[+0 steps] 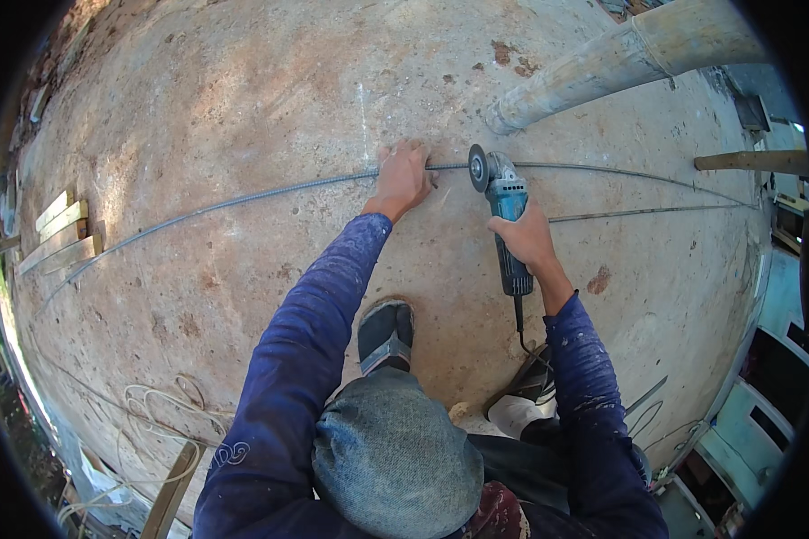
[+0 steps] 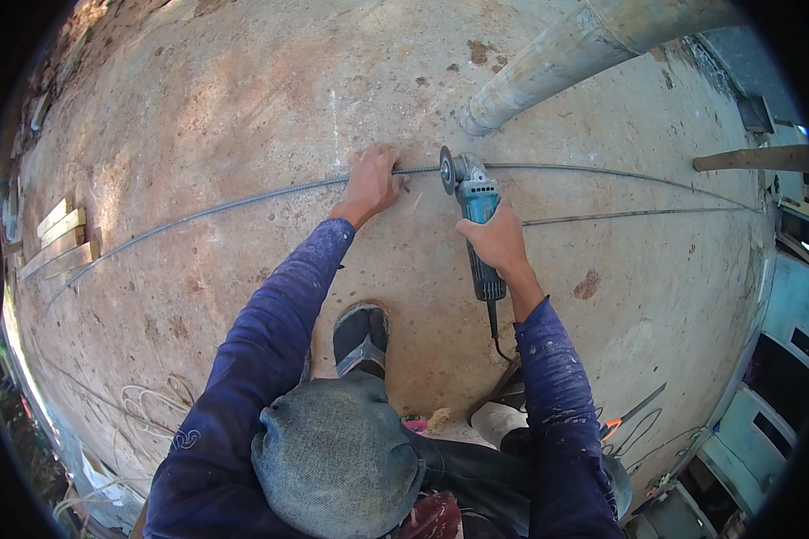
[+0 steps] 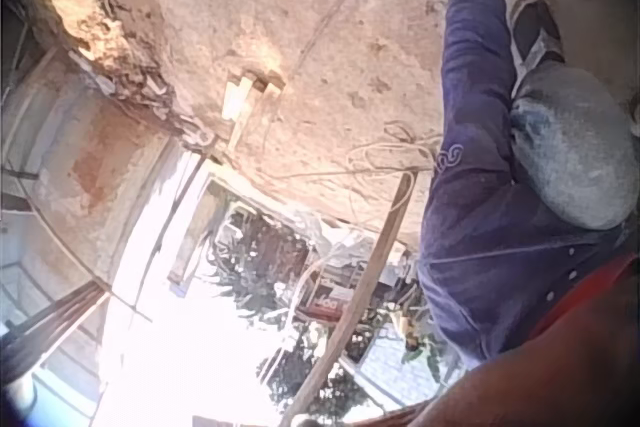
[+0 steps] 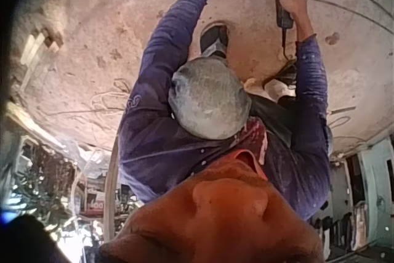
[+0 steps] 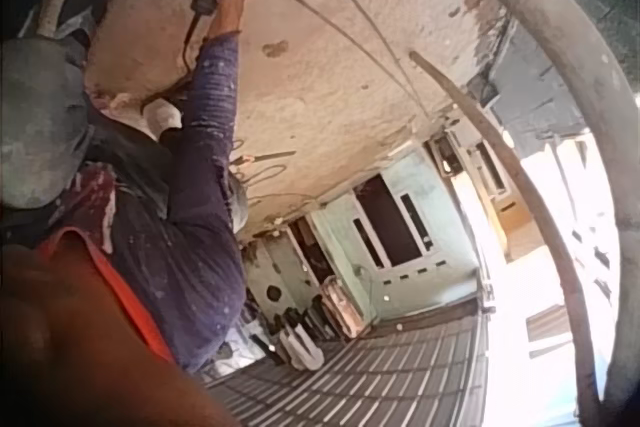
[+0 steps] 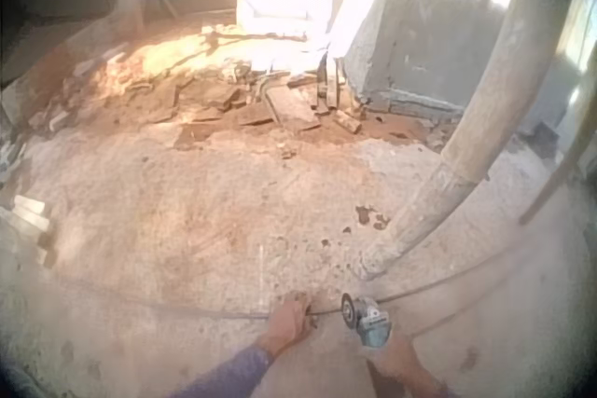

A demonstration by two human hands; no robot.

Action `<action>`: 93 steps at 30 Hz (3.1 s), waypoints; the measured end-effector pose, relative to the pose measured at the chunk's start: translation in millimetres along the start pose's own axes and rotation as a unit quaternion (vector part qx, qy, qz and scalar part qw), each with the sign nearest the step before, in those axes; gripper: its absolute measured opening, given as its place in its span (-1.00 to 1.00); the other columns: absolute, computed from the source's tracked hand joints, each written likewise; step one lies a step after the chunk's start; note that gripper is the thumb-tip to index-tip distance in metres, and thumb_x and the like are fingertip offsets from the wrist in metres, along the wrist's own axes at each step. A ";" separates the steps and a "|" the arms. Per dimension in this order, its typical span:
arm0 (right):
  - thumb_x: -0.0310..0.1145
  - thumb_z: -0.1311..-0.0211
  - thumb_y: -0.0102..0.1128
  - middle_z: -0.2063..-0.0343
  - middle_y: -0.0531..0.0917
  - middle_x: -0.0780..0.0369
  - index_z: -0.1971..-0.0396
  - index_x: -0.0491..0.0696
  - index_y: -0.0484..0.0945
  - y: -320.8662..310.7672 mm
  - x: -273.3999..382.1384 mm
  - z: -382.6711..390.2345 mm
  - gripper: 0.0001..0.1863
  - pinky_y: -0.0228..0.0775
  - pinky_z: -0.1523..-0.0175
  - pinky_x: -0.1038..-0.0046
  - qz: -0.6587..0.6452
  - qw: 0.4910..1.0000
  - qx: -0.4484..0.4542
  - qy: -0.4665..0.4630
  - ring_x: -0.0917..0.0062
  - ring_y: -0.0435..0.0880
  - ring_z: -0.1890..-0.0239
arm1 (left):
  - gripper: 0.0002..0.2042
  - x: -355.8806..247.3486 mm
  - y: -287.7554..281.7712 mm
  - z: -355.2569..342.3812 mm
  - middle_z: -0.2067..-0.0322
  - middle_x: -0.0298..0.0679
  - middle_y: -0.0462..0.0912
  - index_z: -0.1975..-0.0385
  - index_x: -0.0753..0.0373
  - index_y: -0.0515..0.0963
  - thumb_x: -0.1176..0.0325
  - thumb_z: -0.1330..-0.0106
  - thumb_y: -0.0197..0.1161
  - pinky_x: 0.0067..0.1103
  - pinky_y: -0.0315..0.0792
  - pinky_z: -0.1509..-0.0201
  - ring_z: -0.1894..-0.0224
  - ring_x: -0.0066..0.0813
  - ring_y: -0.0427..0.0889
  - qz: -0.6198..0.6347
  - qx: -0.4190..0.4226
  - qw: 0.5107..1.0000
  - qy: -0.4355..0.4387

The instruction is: The person plugs in an angle grinder and cuts a metal rod with it. Then, the person retrieves a saw, aligns the metal rods by hand, and cuts the rod again using the angle grinder.

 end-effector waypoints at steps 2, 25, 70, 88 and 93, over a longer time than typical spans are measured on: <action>-0.24 0.06 0.48 0.36 0.67 0.08 0.19 -0.29 0.56 0.1 -13.8 -4.6 -0.49 0.53 0.18 0.32 0.001 1.000 -0.018 0.009 0.36 0.67 0.34 | -0.74 -4.5 0.0 -1.7 0.11 -0.11 0.65 0.20 0.24 0.64 0.26 -0.20 0.44 -0.08 0.30 -0.16 -0.09 -0.04 0.57 0.005 0.001 1.000 -0.002; -0.22 0.10 0.48 0.49 0.66 0.09 0.42 -0.25 0.58 8.2 -13.2 -18.5 -0.60 0.51 0.29 0.26 0.020 0.998 -0.057 -0.007 0.34 0.67 0.46 | -0.75 -3.8 0.6 -1.1 0.09 -0.12 0.63 0.19 0.24 0.63 0.30 -0.18 0.43 -0.10 0.25 -0.14 -0.12 -0.06 0.55 0.016 -0.002 1.000 -0.004; -0.09 0.11 0.48 0.17 0.69 -0.21 0.07 -0.42 0.49 12.4 -6.6 -15.6 -0.26 0.57 -0.01 0.15 0.029 0.999 0.004 0.042 0.00 0.75 0.13 | -0.72 3.0 9.7 -2.4 0.00 -0.15 0.65 0.13 0.20 0.67 0.26 -0.20 0.44 -0.12 0.25 -0.22 -0.18 -0.10 0.54 0.002 0.001 1.000 -0.017; -0.11 0.06 0.49 0.18 0.69 -0.18 0.04 -0.42 0.46 13.9 -9.5 -13.1 -0.26 0.57 0.00 0.17 0.012 0.999 0.012 0.028 0.07 0.75 0.14 | -0.70 1.9 10.0 -3.6 -0.02 -0.14 0.65 0.10 0.20 0.68 0.24 -0.21 0.43 -0.12 0.27 -0.25 -0.21 -0.09 0.53 0.000 0.025 0.999 -0.024; -0.12 0.06 0.49 0.18 0.69 -0.16 0.04 -0.41 0.47 13.8 -1.6 -9.4 -0.27 0.57 0.02 0.18 0.015 0.999 0.025 0.039 0.08 0.75 0.14 | -0.69 3.7 10.7 -2.8 -0.03 -0.14 0.65 0.08 0.20 0.68 0.25 -0.21 0.43 -0.11 0.27 -0.25 -0.22 -0.08 0.53 0.005 0.025 0.999 -0.024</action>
Point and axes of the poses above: each hand's wrist, its own z-axis away from the middle knuckle, its own y-axis out of the palm, x = y × z, the point moved 9 cm from there along -z, towards the middle knuckle
